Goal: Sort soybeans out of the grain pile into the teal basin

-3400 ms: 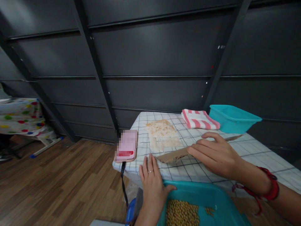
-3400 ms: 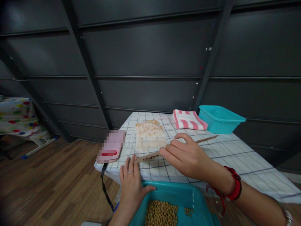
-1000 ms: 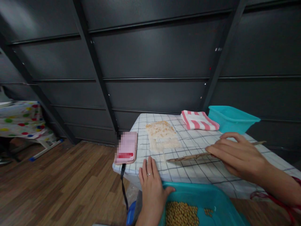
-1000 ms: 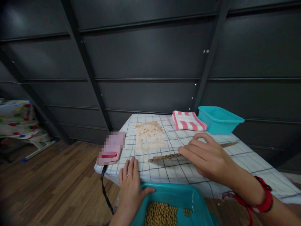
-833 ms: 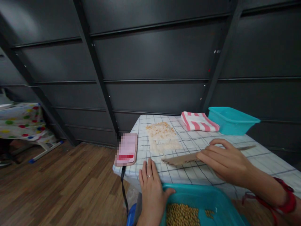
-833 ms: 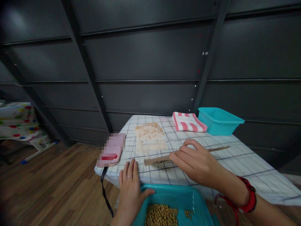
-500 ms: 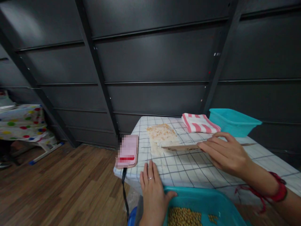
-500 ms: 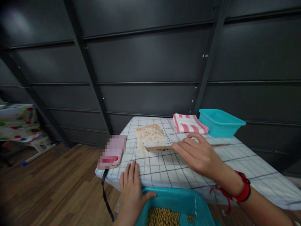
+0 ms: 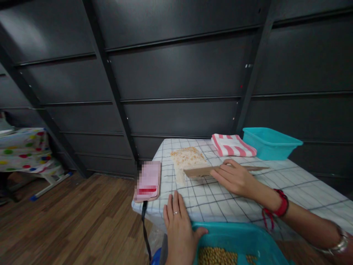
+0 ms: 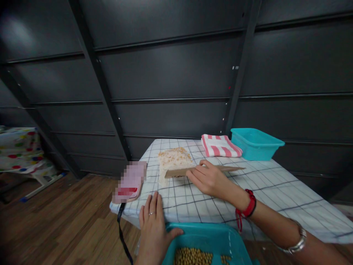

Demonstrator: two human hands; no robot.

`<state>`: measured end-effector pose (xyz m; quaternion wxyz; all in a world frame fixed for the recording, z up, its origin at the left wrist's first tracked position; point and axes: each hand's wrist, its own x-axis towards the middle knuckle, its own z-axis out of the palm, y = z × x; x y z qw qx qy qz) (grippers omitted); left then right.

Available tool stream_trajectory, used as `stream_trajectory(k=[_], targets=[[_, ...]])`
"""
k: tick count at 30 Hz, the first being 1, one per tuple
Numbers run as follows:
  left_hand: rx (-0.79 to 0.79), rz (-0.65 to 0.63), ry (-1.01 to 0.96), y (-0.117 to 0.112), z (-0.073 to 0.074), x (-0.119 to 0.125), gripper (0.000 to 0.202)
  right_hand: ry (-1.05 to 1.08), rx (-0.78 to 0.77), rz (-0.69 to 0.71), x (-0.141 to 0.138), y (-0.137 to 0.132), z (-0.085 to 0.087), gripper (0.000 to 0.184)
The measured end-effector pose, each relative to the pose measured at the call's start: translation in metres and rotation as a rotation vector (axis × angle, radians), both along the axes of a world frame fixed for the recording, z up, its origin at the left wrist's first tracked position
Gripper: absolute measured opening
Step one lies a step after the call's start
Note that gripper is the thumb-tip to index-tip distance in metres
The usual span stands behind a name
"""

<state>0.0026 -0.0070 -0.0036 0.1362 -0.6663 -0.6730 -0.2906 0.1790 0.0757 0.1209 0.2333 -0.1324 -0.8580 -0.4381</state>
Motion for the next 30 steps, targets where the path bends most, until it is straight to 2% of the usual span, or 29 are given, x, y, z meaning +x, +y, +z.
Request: stream_trajectory(k=[4, 12, 15, 19, 24, 27, 30], targets=[[0.0, 0.006, -0.01, 0.001, 0.0, 0.0, 0.098, 0.041, 0.038, -0.039, -0.002, 0.02, 0.01, 0.023], [0.009, 0.005, -0.029, 0.002, -0.005, 0.001, 0.102, 0.156, -0.027, -0.095, 0.001, 0.046, 0.033, 0.03], [0.018, 0.008, -0.011, 0.002, -0.008, 0.001, 0.104, 0.21, -0.046, -0.109, 0.001, 0.061, 0.031, 0.029], [0.027, 0.018, 0.017, 0.003, -0.007, 0.002, 0.104, 0.251, -0.055, -0.102, -0.002, 0.073, 0.02, 0.028], [0.026, 0.005, 0.06, 0.005, -0.01, 0.002, 0.108, 0.247, -0.076, -0.095, -0.003, 0.07, 0.009, 0.026], [0.008, 0.013, 0.085, 0.007, -0.015, -0.001, 0.109, 0.245, -0.084, -0.104, -0.002, 0.067, 0.008, 0.027], [-0.045, -0.032, 0.123, 0.008, -0.019, -0.005, 0.106, 0.26, -0.082, -0.091, 0.0, 0.065, 0.008, 0.026]])
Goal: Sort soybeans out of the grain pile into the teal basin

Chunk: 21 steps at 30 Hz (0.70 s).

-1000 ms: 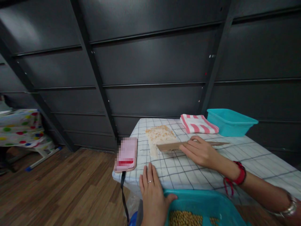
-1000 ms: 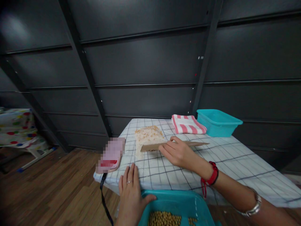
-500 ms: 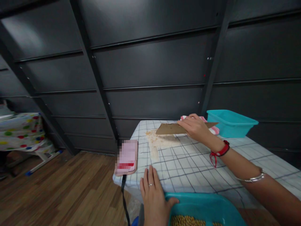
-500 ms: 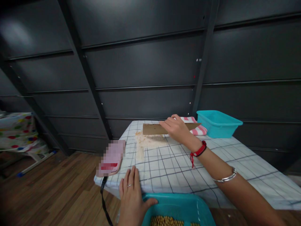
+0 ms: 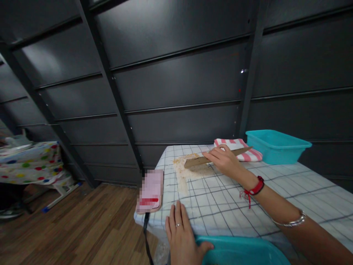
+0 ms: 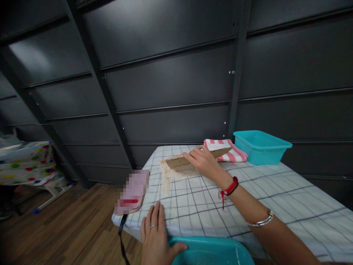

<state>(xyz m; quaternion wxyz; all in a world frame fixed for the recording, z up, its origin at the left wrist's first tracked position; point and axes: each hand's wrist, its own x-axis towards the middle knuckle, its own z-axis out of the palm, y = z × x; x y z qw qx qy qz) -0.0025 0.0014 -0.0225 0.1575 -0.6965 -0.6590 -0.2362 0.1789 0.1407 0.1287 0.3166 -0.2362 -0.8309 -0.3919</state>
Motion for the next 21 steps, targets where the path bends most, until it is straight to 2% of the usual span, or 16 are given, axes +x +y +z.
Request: stream_trajectory(k=[3, 6, 11, 13, 17, 21], targets=[[-0.051, 0.005, -0.004, 0.0, -0.001, -0.003, 0.104, 0.03, 0.002, 0.054, -0.001, -0.006, 0.002, 0.028], [-0.073, 0.023, -0.029, -0.001, 0.001, -0.002, 0.102, 0.038, 0.008, 0.14, -0.003, -0.023, 0.01, 0.029], [-0.064, 0.024, -0.059, -0.004, 0.009, 0.005, 0.102, -0.096, -0.064, 0.195, 0.004, -0.08, 0.029, 0.028], [-0.032, 0.065, -0.085, -0.006, 0.013, 0.009, 0.099, -0.167, -0.11, 0.212, 0.011, -0.105, 0.031, 0.025], [0.04, 0.103, -0.122, -0.009, 0.016, 0.013, 0.1, -0.275, -0.178, 0.183, 0.022, -0.139, 0.025, 0.034], [0.027, 0.064, -0.128, -0.009, 0.016, 0.01, 0.098, -0.295, -0.165, 0.173, 0.02, -0.145, 0.01, 0.037]])
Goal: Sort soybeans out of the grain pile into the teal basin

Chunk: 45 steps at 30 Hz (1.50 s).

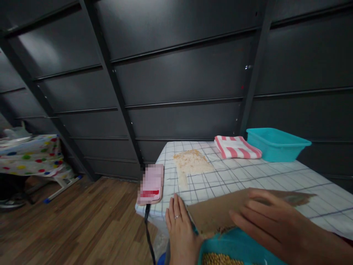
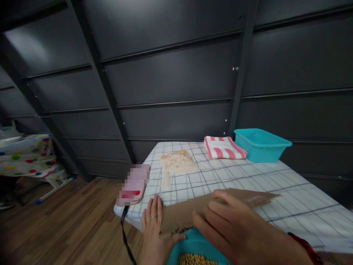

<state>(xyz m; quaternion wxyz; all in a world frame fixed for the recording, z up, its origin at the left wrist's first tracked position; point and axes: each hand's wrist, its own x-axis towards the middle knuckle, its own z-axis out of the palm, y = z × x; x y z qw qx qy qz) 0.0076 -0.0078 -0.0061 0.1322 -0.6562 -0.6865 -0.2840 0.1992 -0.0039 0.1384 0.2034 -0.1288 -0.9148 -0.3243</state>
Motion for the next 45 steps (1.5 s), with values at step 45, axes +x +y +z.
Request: stream_trajectory(k=[45], targets=[[-0.006, -0.009, 0.005, 0.004, -0.009, -0.012, 0.103, 0.159, 0.179, -0.237, -0.055, 0.161, 0.013, 0.029]])
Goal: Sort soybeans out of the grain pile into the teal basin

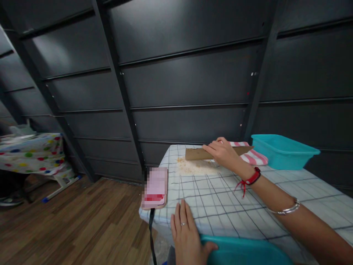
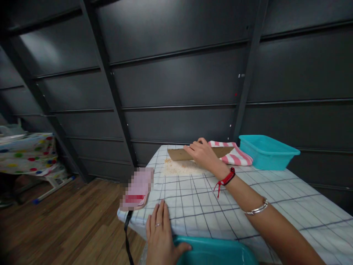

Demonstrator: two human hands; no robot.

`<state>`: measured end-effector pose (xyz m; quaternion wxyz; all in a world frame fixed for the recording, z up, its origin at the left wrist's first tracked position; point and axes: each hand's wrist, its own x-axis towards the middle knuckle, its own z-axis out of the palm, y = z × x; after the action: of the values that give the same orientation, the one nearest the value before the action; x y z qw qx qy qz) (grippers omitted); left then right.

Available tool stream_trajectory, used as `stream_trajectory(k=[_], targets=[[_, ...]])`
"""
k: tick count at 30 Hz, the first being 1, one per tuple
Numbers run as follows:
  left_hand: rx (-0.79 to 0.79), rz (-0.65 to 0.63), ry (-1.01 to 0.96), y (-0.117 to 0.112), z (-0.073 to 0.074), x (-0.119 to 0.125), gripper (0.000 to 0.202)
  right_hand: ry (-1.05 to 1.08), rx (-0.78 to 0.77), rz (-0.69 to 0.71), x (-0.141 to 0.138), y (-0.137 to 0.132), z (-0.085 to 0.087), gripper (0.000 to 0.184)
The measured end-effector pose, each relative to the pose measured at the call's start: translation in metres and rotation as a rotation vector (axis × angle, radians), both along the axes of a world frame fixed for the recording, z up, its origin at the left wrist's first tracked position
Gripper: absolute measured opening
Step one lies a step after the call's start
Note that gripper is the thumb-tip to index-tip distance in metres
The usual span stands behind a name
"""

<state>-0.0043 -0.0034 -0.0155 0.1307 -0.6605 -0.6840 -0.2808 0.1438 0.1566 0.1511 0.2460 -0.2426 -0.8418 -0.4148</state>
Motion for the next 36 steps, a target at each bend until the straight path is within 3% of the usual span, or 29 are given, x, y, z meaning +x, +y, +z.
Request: stream_trajectory(k=[2, 7, 10, 12, 19, 23, 27, 31, 36], targets=[[-0.002, -0.069, 0.044, 0.002, -0.006, -0.005, 0.108, 0.024, 0.001, 0.013, 0.001, 0.0, -0.006, 0.028], [-0.018, -0.087, 0.064, 0.005, -0.014, -0.008, 0.112, 0.048, 0.006, 0.056, 0.016, -0.007, -0.009, 0.03], [0.005, -0.073, 0.056, 0.005, -0.01, -0.001, 0.11, 0.071, 0.017, 0.063, 0.027, -0.009, -0.005, 0.032], [0.014, 0.002, 0.016, 0.004, -0.006, 0.006, 0.108, 0.093, 0.029, 0.053, 0.03, -0.008, -0.006, 0.032], [0.021, 0.03, 0.01, 0.002, 0.003, 0.016, 0.104, 0.164, 0.062, 0.017, 0.023, -0.009, -0.016, 0.031], [0.021, 0.054, 0.021, 0.003, 0.002, 0.015, 0.106, 0.192, 0.036, 0.013, 0.018, -0.009, -0.005, 0.029], [0.025, 0.018, 0.04, 0.005, -0.007, 0.006, 0.11, 0.165, -0.033, 0.018, 0.001, 0.005, 0.021, 0.024], [-0.015, -0.067, 0.06, 0.008, -0.017, -0.008, 0.115, 0.066, -0.122, 0.027, -0.033, 0.034, 0.043, 0.022], [-0.058, -0.094, 0.043, 0.011, -0.022, -0.014, 0.117, -0.047, -0.214, -0.003, -0.072, 0.069, 0.035, 0.019]])
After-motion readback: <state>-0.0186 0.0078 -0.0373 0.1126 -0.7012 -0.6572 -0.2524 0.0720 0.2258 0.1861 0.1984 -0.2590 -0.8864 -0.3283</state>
